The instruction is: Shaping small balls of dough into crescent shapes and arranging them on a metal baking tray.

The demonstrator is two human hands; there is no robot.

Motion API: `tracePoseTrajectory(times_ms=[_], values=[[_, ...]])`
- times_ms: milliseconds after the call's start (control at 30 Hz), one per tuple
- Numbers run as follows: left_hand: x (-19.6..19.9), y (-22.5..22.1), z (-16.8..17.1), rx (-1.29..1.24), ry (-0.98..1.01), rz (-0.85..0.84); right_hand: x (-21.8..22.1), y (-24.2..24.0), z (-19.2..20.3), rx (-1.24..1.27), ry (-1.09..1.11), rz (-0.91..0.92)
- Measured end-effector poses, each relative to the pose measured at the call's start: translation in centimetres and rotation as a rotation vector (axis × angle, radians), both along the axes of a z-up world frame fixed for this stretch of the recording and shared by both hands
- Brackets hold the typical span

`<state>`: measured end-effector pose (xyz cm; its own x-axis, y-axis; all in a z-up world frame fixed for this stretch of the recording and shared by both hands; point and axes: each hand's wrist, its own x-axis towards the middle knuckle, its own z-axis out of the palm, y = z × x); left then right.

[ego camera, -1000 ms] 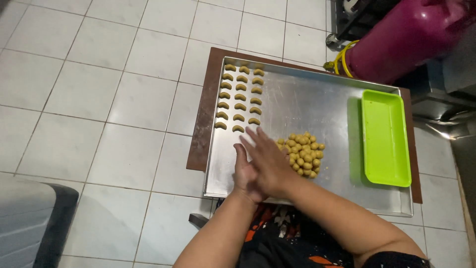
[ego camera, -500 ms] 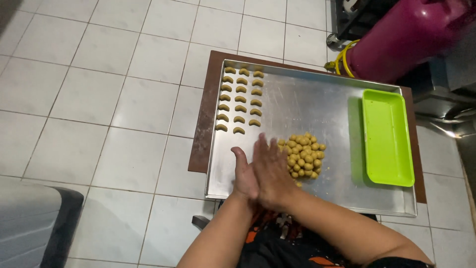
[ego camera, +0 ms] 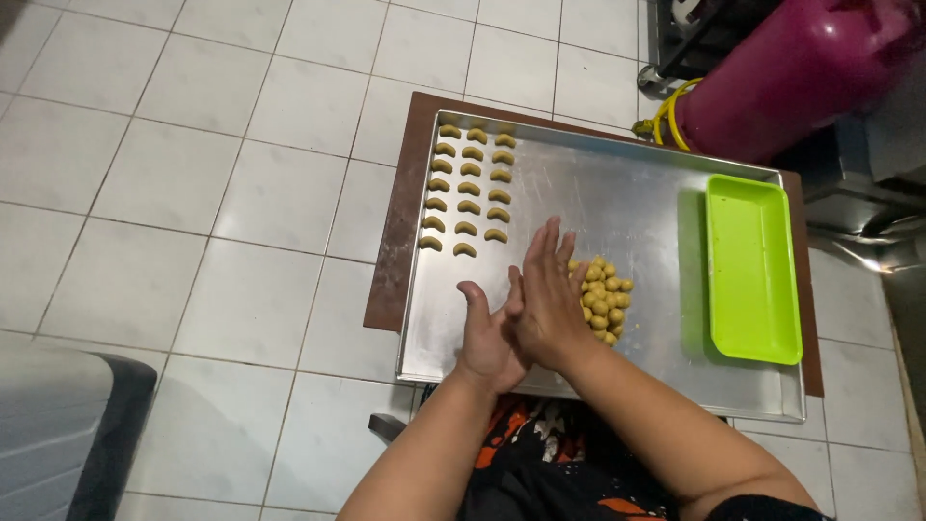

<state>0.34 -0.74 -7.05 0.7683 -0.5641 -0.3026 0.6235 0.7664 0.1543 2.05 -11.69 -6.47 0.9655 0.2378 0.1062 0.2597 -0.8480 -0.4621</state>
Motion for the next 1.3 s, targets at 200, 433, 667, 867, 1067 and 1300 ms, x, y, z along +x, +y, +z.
tracePoseTrajectory(times_ms=[200,433,667,867,1067,1300], values=[[-0.4,1.6,3.2,-0.108,-0.080,-0.034,-4.2,3.3,-1.6,-0.047,-0.232,0.337],[-1.0,-0.6,1.2,-0.105,-0.072,-0.088,-1.2,-0.4,0.8,-0.021,0.048,-0.073],[-3.4,-1.4,4.8,0.117,0.062,-0.191,-7.0,-3.2,-0.5,-0.092,-0.083,0.223],[-3.9,-8.1,5.2,-0.016,-0.166,0.013,-6.1,-8.3,2.1,0.017,-0.056,-0.006],[-4.5,-8.8,10.8,0.042,-0.178,-0.124,-7.8,-10.9,1.9,0.012,-0.286,0.111],[-4.7,-12.7,5.7,-0.120,-0.283,0.004,-8.7,-12.5,4.0,0.025,-0.362,0.043]])
